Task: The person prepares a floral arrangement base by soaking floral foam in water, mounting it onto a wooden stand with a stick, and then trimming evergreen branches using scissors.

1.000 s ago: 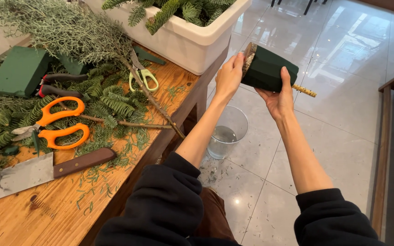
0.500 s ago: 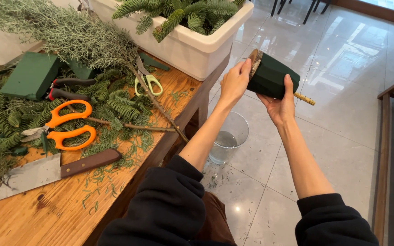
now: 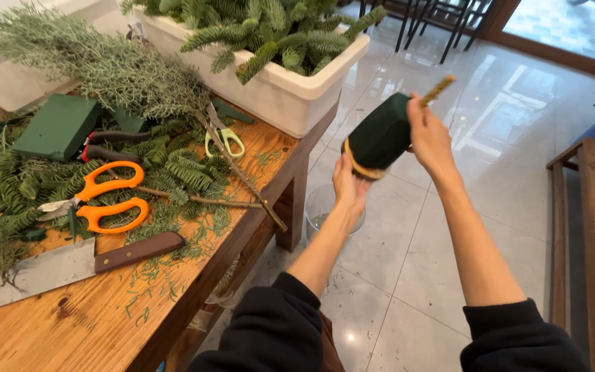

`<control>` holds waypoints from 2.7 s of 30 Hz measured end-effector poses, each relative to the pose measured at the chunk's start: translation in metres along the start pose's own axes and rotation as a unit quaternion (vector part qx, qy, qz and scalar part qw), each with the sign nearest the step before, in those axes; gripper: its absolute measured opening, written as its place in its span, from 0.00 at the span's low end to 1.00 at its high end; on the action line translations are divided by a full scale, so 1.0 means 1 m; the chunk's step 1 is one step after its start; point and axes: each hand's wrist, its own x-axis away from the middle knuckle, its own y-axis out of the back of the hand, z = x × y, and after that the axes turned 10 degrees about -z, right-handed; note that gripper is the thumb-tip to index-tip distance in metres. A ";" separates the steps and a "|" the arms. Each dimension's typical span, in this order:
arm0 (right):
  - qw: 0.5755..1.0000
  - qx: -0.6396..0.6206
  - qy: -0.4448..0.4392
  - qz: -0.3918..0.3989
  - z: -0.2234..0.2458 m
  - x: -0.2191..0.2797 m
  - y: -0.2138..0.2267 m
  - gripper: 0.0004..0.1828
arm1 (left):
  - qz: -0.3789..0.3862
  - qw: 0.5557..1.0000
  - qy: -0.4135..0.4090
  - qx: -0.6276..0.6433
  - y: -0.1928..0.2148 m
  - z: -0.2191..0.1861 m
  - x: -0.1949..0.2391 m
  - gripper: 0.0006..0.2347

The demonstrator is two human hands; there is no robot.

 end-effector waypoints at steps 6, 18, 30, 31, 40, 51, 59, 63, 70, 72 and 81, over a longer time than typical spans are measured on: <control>0.967 0.077 0.240 -0.039 0.031 -0.001 0.029 0.29 | -0.018 0.988 0.111 0.104 0.026 0.034 -0.021 0.15; 0.944 -0.088 0.307 0.078 0.059 0.004 -0.023 0.19 | -0.059 0.988 0.081 0.114 0.043 0.032 -0.038 0.13; 0.965 -0.127 0.226 0.029 0.080 0.006 0.008 0.05 | -0.025 0.981 0.057 -0.182 0.079 0.002 -0.087 0.21; 0.966 -0.128 0.225 0.030 0.075 0.003 0.006 0.05 | -0.027 0.981 0.057 -0.182 0.084 0.000 -0.080 0.21; 0.982 -0.065 0.177 -0.022 0.036 0.005 -0.012 0.11 | -0.093 0.895 -0.081 -0.429 0.089 -0.058 0.012 0.15; 0.969 -0.049 0.235 -0.063 0.004 -0.010 -0.026 0.06 | 0.009 0.882 -0.130 -0.452 0.065 -0.147 0.121 0.16; 0.956 -0.244 -0.119 -0.107 0.048 0.026 0.054 0.06 | 0.051 0.913 -0.026 -0.404 0.050 -0.154 0.152 0.29; 0.879 -0.365 -0.277 -0.134 -0.004 -0.020 0.060 0.10 | 0.121 0.928 -0.035 -0.349 -0.005 -0.145 0.154 0.38; 0.759 -0.507 -0.380 -0.149 -0.007 -0.007 0.074 0.05 | 0.172 0.893 -0.143 -0.390 -0.092 -0.152 0.134 0.43; 0.709 -0.562 -0.399 -0.153 -0.014 -0.008 0.075 0.05 | 0.217 0.852 -0.204 -0.430 -0.110 -0.151 0.137 0.46; 0.674 -0.597 -0.402 -0.165 -0.036 -0.014 0.076 0.04 | 0.253 0.837 -0.180 -0.451 -0.138 -0.138 0.127 0.49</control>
